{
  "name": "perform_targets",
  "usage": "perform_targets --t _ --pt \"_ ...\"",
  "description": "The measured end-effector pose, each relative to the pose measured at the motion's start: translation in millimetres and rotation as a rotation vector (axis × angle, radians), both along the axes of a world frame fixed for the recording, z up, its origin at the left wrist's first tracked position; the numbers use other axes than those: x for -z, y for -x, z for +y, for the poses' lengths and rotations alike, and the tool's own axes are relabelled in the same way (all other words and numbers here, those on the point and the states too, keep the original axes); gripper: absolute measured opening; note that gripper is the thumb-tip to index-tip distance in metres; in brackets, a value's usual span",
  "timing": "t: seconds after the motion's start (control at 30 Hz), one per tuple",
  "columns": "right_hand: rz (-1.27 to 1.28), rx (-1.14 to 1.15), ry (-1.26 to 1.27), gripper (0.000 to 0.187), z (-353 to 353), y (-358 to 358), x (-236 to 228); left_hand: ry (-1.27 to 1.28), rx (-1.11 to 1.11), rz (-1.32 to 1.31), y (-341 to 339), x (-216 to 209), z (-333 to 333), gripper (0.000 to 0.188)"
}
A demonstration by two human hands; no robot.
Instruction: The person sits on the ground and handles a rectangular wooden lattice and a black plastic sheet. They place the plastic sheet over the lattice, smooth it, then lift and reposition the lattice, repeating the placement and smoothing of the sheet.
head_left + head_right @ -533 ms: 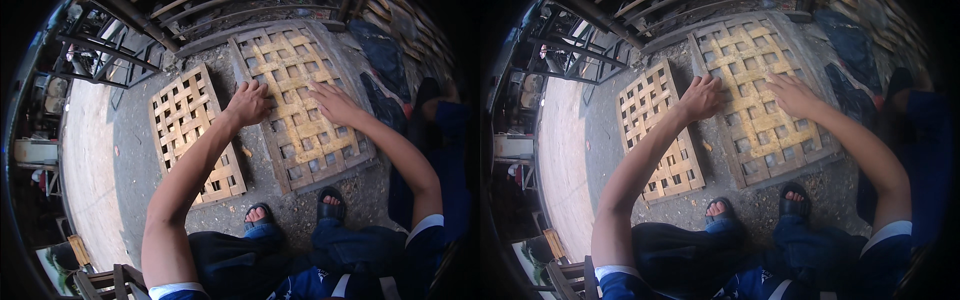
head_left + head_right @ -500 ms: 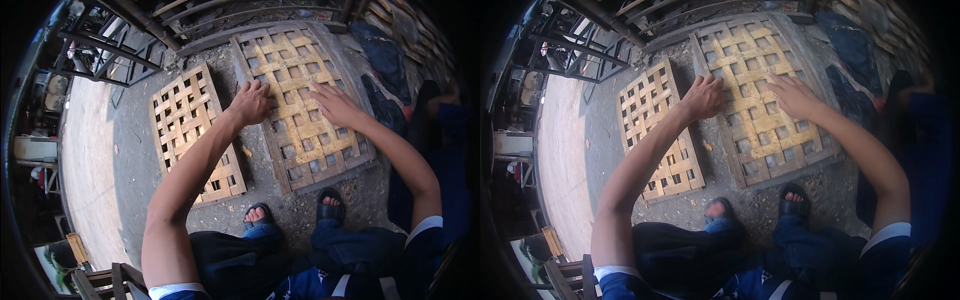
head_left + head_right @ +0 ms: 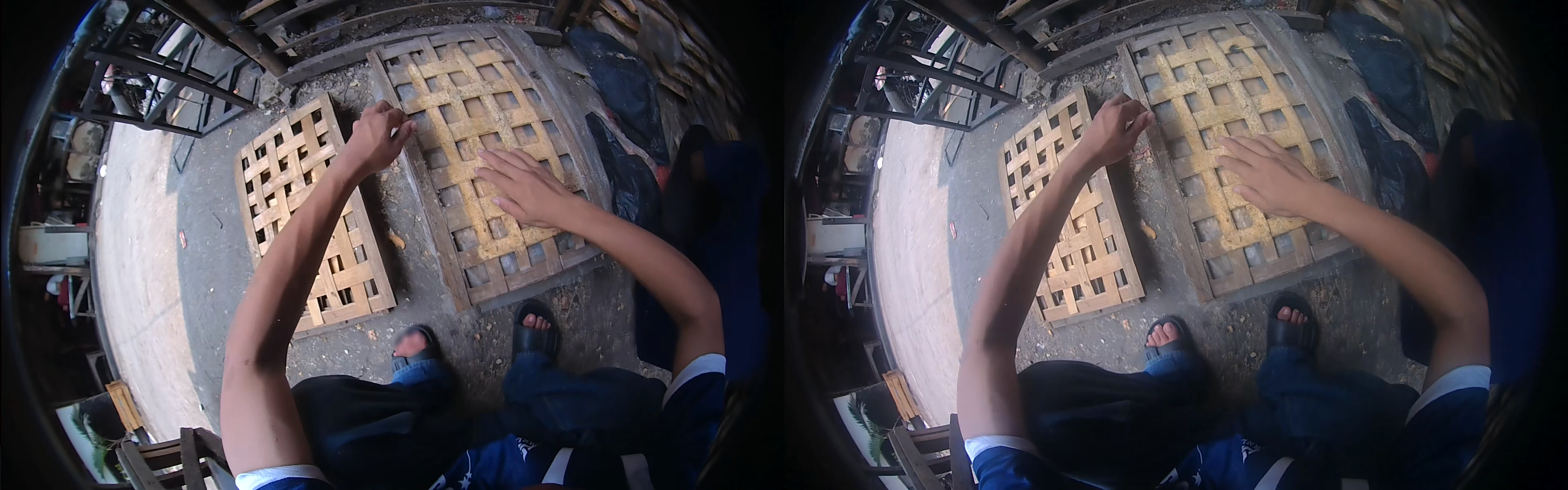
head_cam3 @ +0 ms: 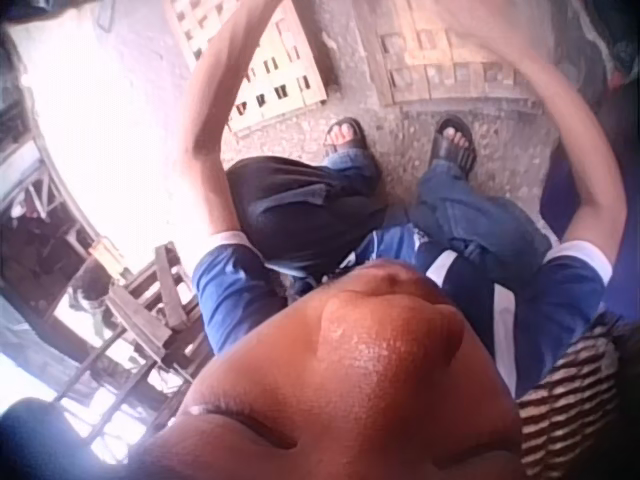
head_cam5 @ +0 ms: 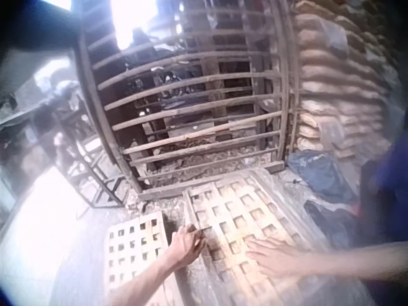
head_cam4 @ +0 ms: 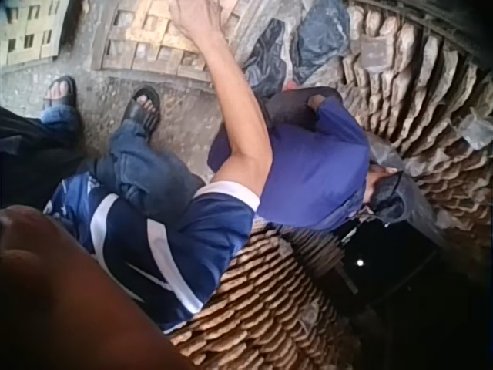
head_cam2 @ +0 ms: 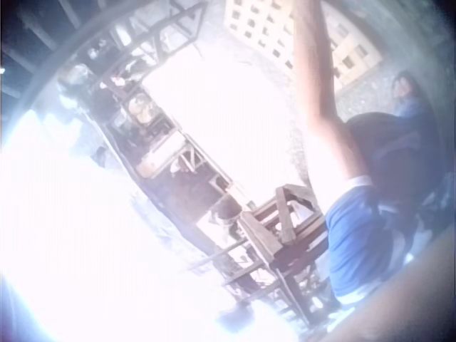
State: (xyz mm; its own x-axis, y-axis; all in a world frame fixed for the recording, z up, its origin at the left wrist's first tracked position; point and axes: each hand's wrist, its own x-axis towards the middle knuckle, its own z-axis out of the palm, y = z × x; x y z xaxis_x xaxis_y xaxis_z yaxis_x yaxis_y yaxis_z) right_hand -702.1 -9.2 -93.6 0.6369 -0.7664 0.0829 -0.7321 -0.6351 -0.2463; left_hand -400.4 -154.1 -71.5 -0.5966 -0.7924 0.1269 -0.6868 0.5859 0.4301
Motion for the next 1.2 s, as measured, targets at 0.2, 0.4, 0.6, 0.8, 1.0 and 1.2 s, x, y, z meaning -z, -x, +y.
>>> perform_targets --t 0.2,0.4,0.6,0.8,1.0,1.2 --pt "-0.121 -0.061 -0.117 0.044 15 -35 -3 -0.357 -0.058 -0.73 -64 -34 -19 0.048" --pt "-0.149 0.045 -0.156 0.045 15 -66 8 -0.541 -0.114 -0.664 -108 4 -5 0.059" --pt "-0.096 0.031 -0.09 0.046 26 -68 13 -0.259 0.038 -0.407 -58 9 0 0.069" --pt "-0.026 0.021 -0.022 0.047 36 -72 7 -0.188 0.03 -0.529 6 4 24 0.085" --pt "-0.217 -0.032 -0.194 0.03 66 -80 -11 -0.106 -0.007 -0.526 -3 19 23 0.083" --pt "-0.413 -0.174 -0.192 0.012 74 -74 -22 -0.081 -0.048 -0.448 -4 19 19 0.085"
